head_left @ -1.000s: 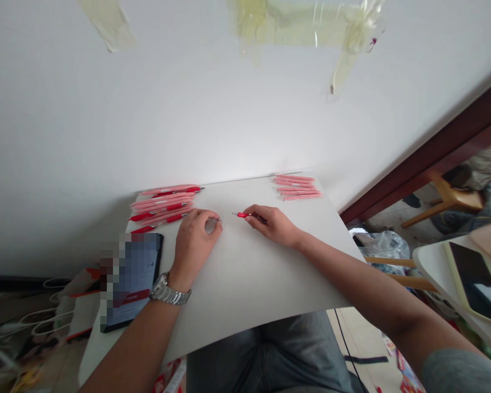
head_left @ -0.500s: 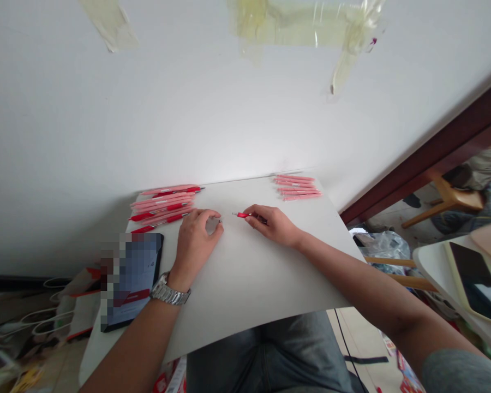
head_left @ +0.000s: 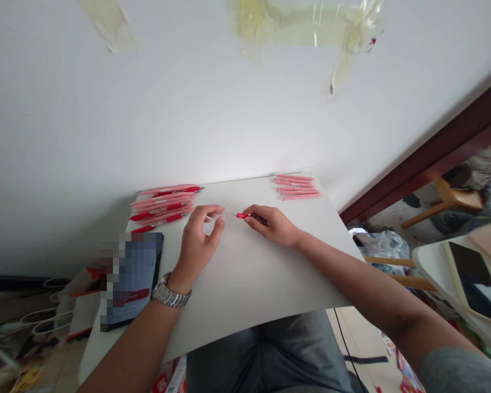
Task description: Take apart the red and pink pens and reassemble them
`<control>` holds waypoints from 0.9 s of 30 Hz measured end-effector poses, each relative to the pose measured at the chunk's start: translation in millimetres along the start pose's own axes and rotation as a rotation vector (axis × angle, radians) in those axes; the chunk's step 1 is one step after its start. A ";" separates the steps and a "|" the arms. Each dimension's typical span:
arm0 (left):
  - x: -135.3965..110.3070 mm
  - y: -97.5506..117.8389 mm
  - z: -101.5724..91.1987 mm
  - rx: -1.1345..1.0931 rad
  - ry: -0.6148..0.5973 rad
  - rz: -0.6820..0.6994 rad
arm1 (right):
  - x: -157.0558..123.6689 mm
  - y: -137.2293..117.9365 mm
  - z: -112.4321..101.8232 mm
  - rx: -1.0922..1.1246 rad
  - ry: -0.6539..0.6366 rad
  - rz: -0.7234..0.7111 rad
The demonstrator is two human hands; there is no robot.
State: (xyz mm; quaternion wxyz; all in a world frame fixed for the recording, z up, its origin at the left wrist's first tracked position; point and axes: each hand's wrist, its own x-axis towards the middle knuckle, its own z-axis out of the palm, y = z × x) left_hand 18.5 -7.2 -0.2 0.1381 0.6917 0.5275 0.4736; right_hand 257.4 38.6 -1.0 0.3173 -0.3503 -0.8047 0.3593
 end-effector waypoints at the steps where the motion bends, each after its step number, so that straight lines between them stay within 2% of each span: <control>1: -0.4 2.7 0.5 -0.017 -0.010 0.006 | -0.2 -0.6 0.0 0.006 -0.003 -0.005; 8: -2.6 9.0 4.6 -0.088 -0.086 0.036 | -1.0 -2.2 -0.2 0.027 -0.026 -0.050; 15: -1.3 9.4 4.8 -0.086 -0.077 0.055 | -1.1 -4.1 -0.3 0.022 -0.048 -0.051; 27: -3.5 2.5 4.6 -0.092 -0.026 0.007 | -0.5 -0.1 -0.6 -0.004 -0.034 -0.028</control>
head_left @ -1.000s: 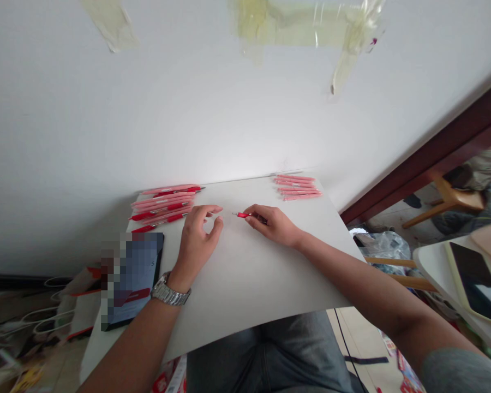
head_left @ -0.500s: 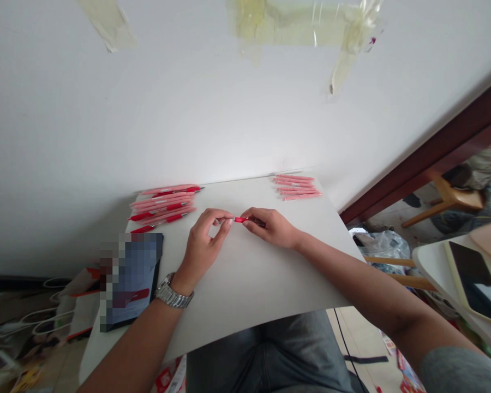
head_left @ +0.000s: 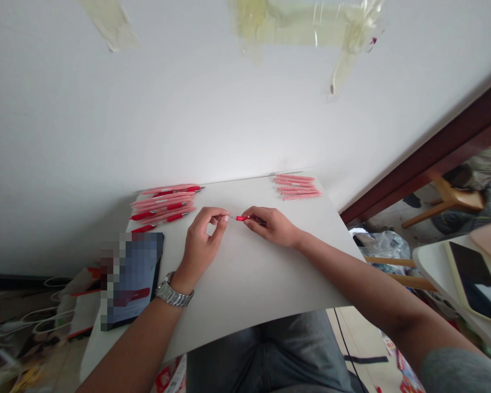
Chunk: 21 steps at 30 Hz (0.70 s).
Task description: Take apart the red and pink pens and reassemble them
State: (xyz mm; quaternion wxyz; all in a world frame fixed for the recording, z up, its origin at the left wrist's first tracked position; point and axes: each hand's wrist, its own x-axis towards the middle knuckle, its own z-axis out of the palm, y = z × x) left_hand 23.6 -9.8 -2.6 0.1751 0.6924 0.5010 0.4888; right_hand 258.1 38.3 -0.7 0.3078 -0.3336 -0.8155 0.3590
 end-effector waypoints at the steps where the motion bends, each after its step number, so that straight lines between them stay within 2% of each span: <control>1: -0.4 -1.2 0.4 -0.010 0.015 -0.017 | 0.1 0.5 -0.1 0.000 0.002 0.002; 7: -0.6 -4.8 2.7 -0.158 0.108 -0.133 | 0.6 2.9 -0.7 -0.026 0.030 0.015; 21: 1.1 -4.8 4.2 -0.228 0.115 -0.152 | 0.9 3.2 -1.1 -0.046 0.051 0.033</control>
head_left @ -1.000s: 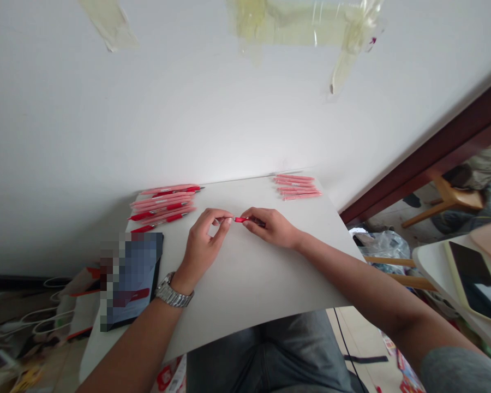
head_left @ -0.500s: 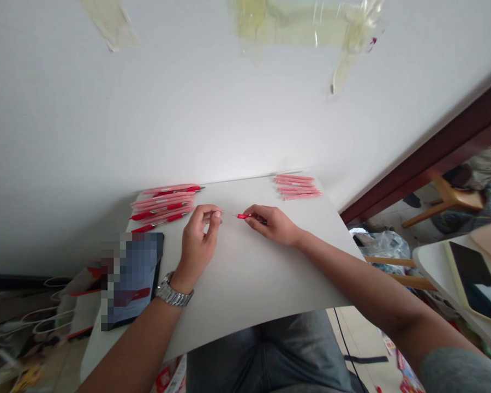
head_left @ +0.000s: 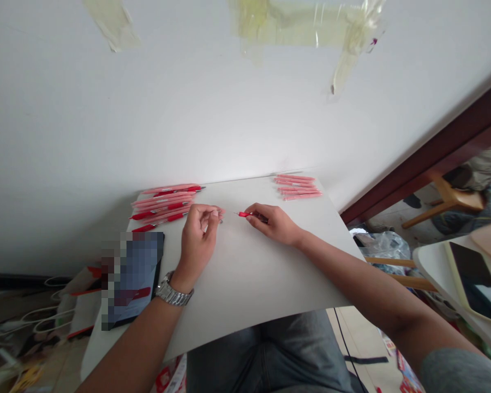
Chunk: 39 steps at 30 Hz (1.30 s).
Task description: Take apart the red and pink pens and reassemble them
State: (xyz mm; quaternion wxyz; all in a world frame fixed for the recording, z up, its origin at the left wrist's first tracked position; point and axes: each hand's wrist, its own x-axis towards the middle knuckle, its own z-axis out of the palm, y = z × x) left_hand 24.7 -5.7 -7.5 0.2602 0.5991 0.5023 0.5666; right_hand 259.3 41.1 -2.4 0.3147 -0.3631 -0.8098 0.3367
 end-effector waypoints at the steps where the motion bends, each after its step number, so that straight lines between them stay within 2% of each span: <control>1: 0.3 0.8 -0.1 0.014 -0.003 -0.001 | 0.0 -0.3 -0.2 -0.001 0.001 0.000; 14: 4.2 0.3 -6.2 0.182 0.061 0.008 | 0.4 -2.4 -1.0 0.015 0.000 0.011; 26: 10.7 -0.4 -22.0 0.491 -0.028 0.094 | -0.2 -3.3 -2.1 0.011 -0.009 0.008; 39: 11.0 -11.8 -24.1 0.456 -0.040 0.052 | -0.3 -5.8 -3.3 0.017 -0.019 0.019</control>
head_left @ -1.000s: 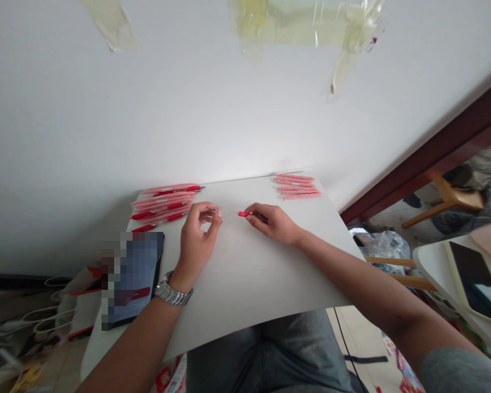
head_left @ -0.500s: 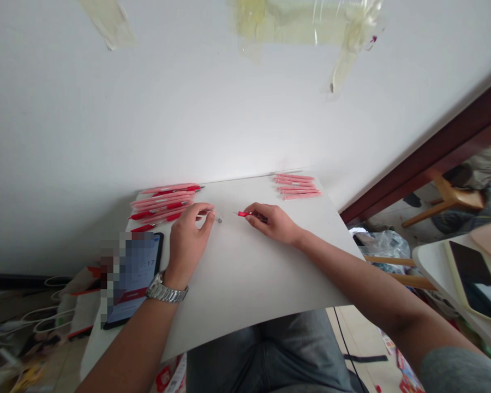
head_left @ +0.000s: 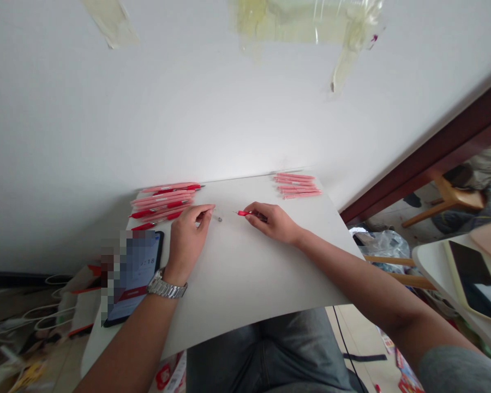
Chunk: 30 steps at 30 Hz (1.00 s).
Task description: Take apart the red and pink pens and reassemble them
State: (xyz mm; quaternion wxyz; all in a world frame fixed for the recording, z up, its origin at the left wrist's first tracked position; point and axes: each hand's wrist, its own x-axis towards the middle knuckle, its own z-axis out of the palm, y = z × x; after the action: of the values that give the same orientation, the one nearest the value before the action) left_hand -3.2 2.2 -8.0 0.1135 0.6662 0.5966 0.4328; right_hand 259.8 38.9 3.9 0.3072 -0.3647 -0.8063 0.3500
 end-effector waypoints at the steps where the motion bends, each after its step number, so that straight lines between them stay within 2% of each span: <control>1: 0.1 -0.1 0.1 -0.001 -0.003 -0.005 | 0.2 0.0 0.1 -0.002 0.001 -0.001; 12: -0.7 -3.5 2.6 -0.021 -0.015 -0.058 | 0.0 0.6 1.0 -0.011 0.005 -0.007; 19: -0.3 -2.7 1.5 0.054 -0.045 0.021 | 0.0 0.0 1.2 -0.005 0.001 -0.006; 30: 0.9 -3.9 1.1 0.081 -0.098 0.007 | -0.1 2.0 1.6 -0.005 -0.002 -0.016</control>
State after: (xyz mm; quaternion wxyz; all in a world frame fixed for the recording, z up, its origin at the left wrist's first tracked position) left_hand -5.2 4.4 -10.8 0.1141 0.6928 0.6050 0.3754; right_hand 259.3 39.2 1.4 0.3082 -0.3586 -0.8104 0.3459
